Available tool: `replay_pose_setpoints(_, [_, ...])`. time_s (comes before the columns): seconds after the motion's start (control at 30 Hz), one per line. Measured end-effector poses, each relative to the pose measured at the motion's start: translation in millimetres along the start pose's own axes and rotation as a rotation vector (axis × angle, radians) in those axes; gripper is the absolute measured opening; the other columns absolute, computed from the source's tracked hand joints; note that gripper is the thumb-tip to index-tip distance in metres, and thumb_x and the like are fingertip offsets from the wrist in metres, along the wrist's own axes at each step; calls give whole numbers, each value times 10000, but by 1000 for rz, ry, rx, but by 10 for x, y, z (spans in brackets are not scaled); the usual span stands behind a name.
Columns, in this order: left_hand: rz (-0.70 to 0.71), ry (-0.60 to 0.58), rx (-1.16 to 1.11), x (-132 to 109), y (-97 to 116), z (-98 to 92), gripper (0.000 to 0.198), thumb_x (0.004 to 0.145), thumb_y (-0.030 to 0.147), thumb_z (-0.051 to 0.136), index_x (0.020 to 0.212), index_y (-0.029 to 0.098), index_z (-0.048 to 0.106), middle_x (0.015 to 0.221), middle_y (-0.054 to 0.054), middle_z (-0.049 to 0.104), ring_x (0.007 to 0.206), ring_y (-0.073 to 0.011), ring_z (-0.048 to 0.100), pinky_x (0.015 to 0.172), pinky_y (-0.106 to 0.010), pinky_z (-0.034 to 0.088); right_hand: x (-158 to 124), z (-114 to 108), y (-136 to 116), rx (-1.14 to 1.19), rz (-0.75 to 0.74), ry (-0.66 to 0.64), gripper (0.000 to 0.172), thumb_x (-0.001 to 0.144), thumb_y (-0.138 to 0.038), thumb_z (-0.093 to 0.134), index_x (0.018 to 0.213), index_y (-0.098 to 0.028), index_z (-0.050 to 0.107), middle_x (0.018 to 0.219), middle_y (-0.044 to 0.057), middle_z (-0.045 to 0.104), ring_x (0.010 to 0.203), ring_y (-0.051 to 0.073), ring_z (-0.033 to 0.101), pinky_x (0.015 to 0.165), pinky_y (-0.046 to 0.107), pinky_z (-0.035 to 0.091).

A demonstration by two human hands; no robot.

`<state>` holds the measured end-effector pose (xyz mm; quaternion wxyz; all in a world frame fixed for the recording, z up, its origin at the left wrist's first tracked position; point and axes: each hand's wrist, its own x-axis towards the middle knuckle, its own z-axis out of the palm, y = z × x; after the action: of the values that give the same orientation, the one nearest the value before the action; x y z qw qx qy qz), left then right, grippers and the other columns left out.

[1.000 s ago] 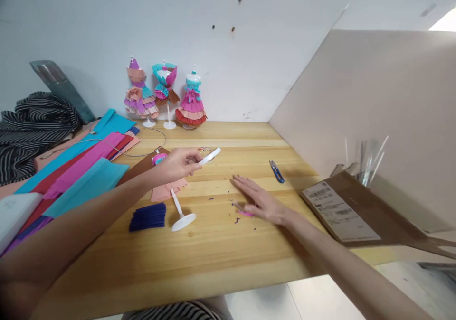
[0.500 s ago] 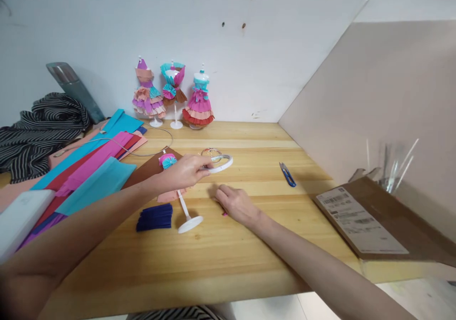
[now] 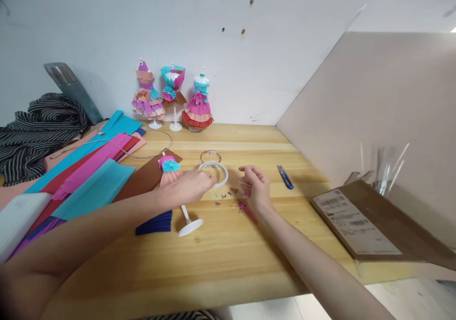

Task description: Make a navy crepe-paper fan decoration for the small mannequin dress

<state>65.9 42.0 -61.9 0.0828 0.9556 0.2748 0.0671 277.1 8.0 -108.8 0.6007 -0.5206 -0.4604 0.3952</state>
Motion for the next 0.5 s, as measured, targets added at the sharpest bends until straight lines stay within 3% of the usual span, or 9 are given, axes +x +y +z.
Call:
replay_pose_setpoints(0.17, [-109, 56, -26, -40, -98, -92, 250, 833, 35, 442, 948, 146, 635, 853, -116, 706, 760, -248, 674, 628, -307, 462, -147, -76, 130, -66, 105, -115, 354, 699, -491, 772, 661, -157, 664, 542, -9, 548, 442, 111, 490, 399, 226, 388])
replay_pose_setpoints(0.23, [-143, 66, -45, -51, -133, -156, 215, 876, 111, 445, 947, 157, 643, 833, -107, 710, 738, -245, 669, 599, -299, 445, -180, -123, 115, -53, 115, -147, 393, 718, -542, 742, 663, -157, 686, 566, 10, 561, 524, 153, 561, 480, 271, 472])
replay_pose_setpoints(0.33, [-157, 70, -72, -34, -142, -227, 219, 904, 154, 433, 930, 170, 651, 835, -88, 714, 744, -226, 665, 606, -285, 442, -146, -161, 74, -10, 100, -127, 449, 791, -632, 602, 875, -208, 723, 632, -4, 529, 597, 178, 587, 576, 337, 547])
replay_pose_setpoints(0.5, [-123, 45, -47, 39, -24, -226, 244, 888, 101, 422, 966, 163, 645, 888, -100, 720, 801, -240, 681, 638, -296, 464, 23, -144, 119, -35, 71, -43, 486, 884, -633, 440, 1170, -283, 618, 863, 22, 601, 621, 163, 558, 571, 344, 567])
